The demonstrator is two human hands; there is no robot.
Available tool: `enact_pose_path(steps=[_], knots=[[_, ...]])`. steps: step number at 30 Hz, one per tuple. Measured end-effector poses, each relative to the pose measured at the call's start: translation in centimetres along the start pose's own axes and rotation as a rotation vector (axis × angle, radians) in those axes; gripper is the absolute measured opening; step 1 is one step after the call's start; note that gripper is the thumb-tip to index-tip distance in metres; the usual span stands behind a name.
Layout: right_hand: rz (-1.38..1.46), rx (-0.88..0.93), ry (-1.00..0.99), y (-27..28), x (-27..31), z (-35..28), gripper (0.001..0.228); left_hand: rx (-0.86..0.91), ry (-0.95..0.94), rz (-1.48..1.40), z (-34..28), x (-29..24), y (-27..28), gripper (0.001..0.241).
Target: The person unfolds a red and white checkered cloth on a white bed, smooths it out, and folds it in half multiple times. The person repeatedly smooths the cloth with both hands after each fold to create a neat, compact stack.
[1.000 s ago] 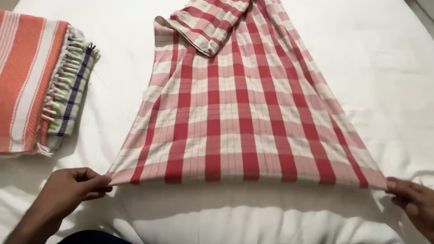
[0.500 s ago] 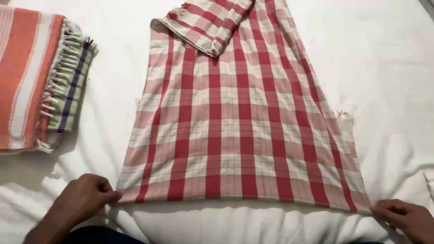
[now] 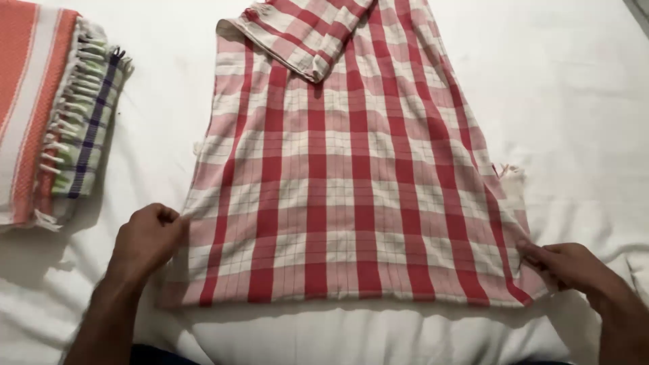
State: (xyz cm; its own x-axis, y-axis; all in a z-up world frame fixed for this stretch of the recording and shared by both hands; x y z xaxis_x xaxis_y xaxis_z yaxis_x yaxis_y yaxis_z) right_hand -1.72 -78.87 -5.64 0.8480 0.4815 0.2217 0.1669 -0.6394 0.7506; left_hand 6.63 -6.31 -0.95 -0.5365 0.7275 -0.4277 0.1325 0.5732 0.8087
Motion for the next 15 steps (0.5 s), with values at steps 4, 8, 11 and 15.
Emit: enact_pose_path(steps=[4,8,11,15], knots=[[0.106,-0.028,-0.044,0.1,-0.1,-1.5,0.073,-0.009,0.014,-0.037,0.3,0.7,-0.3,0.037],[0.059,0.011,-0.088,0.5,-2.9,-0.5,0.049,0.007,-0.012,-0.029,1.1,1.7,-0.8,0.038],[-0.020,0.128,-0.028,0.8,-4.6,-1.2,0.036,0.057,0.007,0.108,1.6,3.6,-0.7,0.040],[0.064,0.162,-0.037,1.3,-7.1,-0.6,0.030,0.235,0.054,0.193,1.7,7.4,-0.7,0.042]])
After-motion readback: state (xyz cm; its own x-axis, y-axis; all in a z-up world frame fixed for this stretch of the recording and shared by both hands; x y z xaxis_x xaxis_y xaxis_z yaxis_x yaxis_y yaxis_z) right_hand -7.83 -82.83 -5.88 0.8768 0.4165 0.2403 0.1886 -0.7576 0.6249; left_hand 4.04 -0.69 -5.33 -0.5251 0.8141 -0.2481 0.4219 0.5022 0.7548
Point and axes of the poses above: each hand's wrist, its own z-axis towards the middle knuckle, its own y-axis out of the back of the hand, x = y × z, the point moved 1 cm from there along z, towards the middle knuckle, and after that the axes turned 1 degree about -x, right-handed, at the moved point
